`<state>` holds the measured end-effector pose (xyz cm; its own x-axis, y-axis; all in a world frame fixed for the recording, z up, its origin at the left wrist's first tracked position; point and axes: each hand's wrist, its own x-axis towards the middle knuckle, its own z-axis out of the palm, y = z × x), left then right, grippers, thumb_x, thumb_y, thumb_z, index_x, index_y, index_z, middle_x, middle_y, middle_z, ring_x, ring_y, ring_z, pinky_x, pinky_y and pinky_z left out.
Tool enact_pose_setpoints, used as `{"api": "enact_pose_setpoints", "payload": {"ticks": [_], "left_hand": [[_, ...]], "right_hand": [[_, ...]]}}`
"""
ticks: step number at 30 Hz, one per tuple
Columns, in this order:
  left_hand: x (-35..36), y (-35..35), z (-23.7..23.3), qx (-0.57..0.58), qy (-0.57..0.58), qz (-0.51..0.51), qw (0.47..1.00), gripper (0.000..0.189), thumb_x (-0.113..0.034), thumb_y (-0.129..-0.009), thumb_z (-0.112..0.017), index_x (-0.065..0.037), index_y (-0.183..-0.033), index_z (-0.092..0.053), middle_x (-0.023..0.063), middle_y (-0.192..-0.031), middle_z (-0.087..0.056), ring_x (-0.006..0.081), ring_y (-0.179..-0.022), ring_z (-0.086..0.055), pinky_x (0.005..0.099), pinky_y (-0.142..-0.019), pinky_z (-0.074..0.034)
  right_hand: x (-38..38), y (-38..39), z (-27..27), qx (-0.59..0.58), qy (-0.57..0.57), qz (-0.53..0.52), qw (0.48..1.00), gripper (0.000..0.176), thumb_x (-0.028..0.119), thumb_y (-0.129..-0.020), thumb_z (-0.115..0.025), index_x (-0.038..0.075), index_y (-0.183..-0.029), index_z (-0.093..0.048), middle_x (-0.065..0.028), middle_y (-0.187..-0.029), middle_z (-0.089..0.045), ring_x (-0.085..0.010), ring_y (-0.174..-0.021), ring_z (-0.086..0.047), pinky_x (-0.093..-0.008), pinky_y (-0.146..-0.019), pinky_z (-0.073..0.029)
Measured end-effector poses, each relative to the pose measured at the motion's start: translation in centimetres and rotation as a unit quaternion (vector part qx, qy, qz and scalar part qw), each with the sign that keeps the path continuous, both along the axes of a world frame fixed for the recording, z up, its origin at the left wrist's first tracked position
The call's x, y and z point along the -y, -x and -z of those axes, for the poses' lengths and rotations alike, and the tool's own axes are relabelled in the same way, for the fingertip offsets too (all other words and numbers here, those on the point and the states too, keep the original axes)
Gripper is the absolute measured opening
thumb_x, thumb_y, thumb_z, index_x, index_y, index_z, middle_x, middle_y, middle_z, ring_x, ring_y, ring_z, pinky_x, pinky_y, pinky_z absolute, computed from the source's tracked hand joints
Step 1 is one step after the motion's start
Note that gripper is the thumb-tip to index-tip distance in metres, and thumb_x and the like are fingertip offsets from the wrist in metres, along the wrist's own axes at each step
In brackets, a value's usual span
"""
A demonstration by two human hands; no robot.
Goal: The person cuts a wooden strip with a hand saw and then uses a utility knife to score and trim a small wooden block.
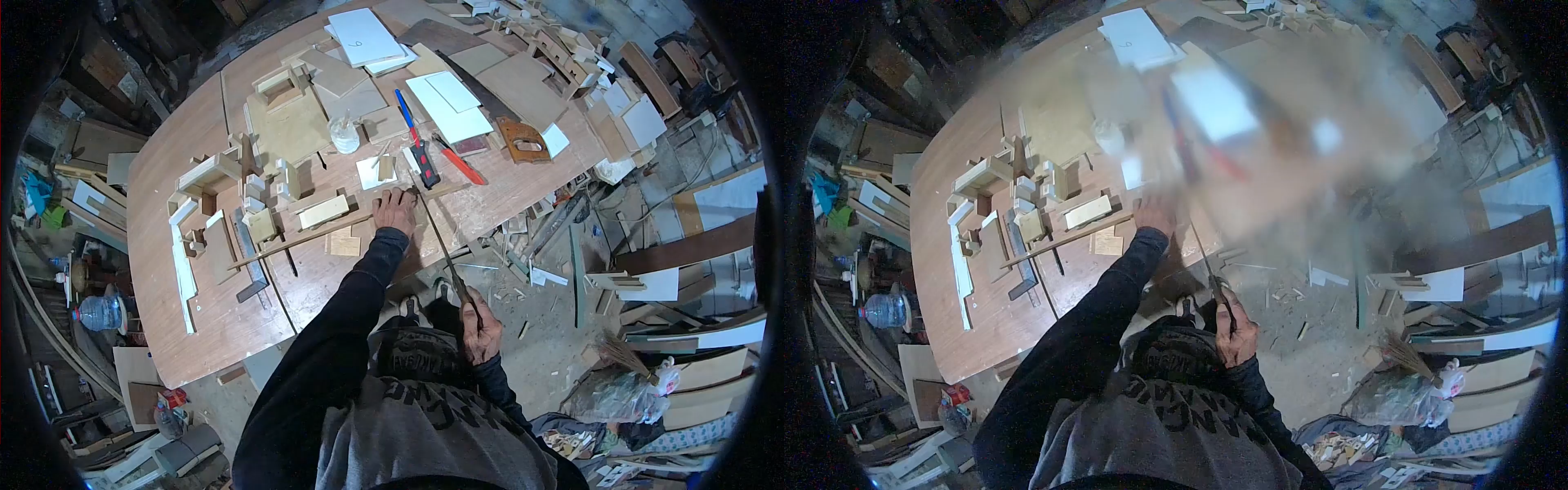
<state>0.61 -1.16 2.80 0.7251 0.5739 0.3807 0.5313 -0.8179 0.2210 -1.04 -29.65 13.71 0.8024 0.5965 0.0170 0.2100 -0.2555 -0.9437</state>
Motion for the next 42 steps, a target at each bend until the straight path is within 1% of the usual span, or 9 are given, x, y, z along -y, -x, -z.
{"api": "enact_pose_setpoints", "payload": {"ticks": [5, 14, 18, 23, 29, 34, 39, 41, 42], "left_hand": [[-0.1, 0.1, -0.3, 0.034, -0.020, 0.005, 0.999, 0.011, -0.018, -0.079, -0.058, -0.014, -0.089, -0.061, 0.0028, -0.096, -0.055, 0.0246, -0.095, -0.048, 0.0410, -0.076, -0.034], [-0.5, -0.1, 0.4, 0.009, 0.036, 0.005, 0.999, 0.013, -0.019, -0.079, -0.058, -0.015, -0.090, -0.061, 0.0010, -0.100, -0.055, 0.0235, -0.098, -0.047, 0.0416, -0.076, -0.034], [-0.6, 0.0, -0.1, -0.052, 0.034, 0.004, 0.998, 0.013, -0.018, -0.079, -0.058, -0.015, -0.091, -0.061, 0.0005, -0.104, -0.055, 0.0233, -0.101, -0.047, 0.0408, -0.078, -0.035], [-0.7, 0.1, 0.7, -0.024, 0.027, 0.008, 0.999, 0.015, -0.017, -0.078, -0.058, -0.014, -0.092, -0.061, 0.0006, -0.103, -0.054, 0.0242, -0.102, -0.046, 0.0430, -0.080, -0.039], [-1.2, 0.2, 0.0, -0.041, 0.039, 0.033, 0.998, 0.015, -0.017, -0.076, -0.059, -0.014, -0.091, -0.061, 0.0003, -0.100, -0.055, 0.0246, -0.101, -0.047, 0.0436, -0.079, -0.041], [-0.4, 0.0, 0.8, -0.024, -0.005, 0.024, 0.999, 0.016, -0.018, -0.074, -0.059, -0.014, -0.089, -0.061, 0.0003, -0.100, -0.055, 0.0246, -0.101, -0.047, 0.0438, -0.078, -0.042], [-0.4, 0.2, -0.1, -0.033, -0.010, 0.029, 0.999, 0.017, -0.017, -0.076, -0.058, -0.014, -0.092, -0.063, 0.0013, -0.102, -0.055, 0.0248, -0.101, -0.048, 0.0439, -0.078, -0.042], [-0.5, 0.0, 0.2, -0.036, 0.004, 0.027, 0.999, 0.015, -0.017, -0.077, -0.058, -0.014, -0.090, -0.063, 0.0014, -0.102, -0.055, 0.0248, -0.101, -0.048, 0.0437, -0.078, -0.042], [-0.5, -0.1, 0.3, -0.038, 0.018, 0.028, 0.999, 0.013, -0.016, -0.078, -0.057, -0.014, -0.089, -0.064, 0.0015, -0.103, -0.055, 0.0249, -0.101, -0.048, 0.0436, -0.078, -0.042]], "right_hand": [[-1.2, -0.1, 0.0, 0.059, 0.027, 0.030, 0.997, 0.031, 0.019, -0.093, -0.052, 0.007, -0.121, -0.058, -0.0193, -0.088, -0.067, -0.0154, -0.076, -0.066, -0.0301, -0.065, -0.050], [-1.3, -0.9, -0.3, 0.062, 0.099, 0.006, 0.993, 0.031, 0.018, -0.093, -0.052, 0.007, -0.121, -0.058, -0.0224, -0.092, -0.065, -0.0209, -0.064, -0.066, -0.0311, -0.060, -0.051], [-0.2, -0.4, 0.0, 0.121, -0.025, 0.009, 0.992, 0.031, 0.019, -0.092, -0.052, 0.006, -0.120, -0.058, -0.0246, -0.083, -0.063, -0.0207, -0.054, -0.062, -0.0327, -0.052, -0.048], [-1.5, -0.6, -0.6, 0.073, 0.067, 0.039, 0.994, 0.030, 0.019, -0.092, -0.052, 0.008, -0.119, -0.059, -0.0251, -0.069, -0.056, -0.0228, -0.051, -0.056, -0.0339, -0.053, -0.047], [-0.2, -0.1, -0.8, 0.035, 0.038, 0.019, 0.998, 0.030, 0.016, -0.091, -0.052, 0.009, -0.118, -0.059, -0.0248, -0.091, -0.064, -0.0303, -0.082, -0.068, -0.0336, -0.067, -0.051], [-4.1, -1.0, 0.7, 0.037, 0.033, 0.032, 0.998, 0.030, 0.018, -0.090, -0.051, 0.009, -0.119, -0.057, -0.0237, -0.063, -0.050, -0.0309, -0.054, -0.058, -0.0330, -0.055, -0.046], [-2.3, -0.5, 0.9, 0.078, 0.020, 0.038, 0.996, 0.031, 0.017, -0.090, -0.052, 0.009, -0.120, -0.056, -0.0228, -0.074, -0.060, -0.0282, -0.059, -0.062, -0.0322, -0.057, -0.047], [-1.1, -0.1, -0.6, 0.015, 0.059, 0.016, 0.998, 0.032, 0.019, -0.091, -0.051, 0.007, -0.120, -0.056, -0.0226, -0.080, -0.063, -0.0312, -0.063, -0.064, -0.0329, -0.059, -0.049], [-1.7, -0.3, -0.3, 0.066, 0.012, 0.016, 0.998, 0.033, 0.020, -0.091, -0.051, 0.005, -0.121, -0.055, -0.0229, -0.080, -0.063, -0.0364, -0.064, -0.063, -0.0334, -0.059, -0.049]]}}
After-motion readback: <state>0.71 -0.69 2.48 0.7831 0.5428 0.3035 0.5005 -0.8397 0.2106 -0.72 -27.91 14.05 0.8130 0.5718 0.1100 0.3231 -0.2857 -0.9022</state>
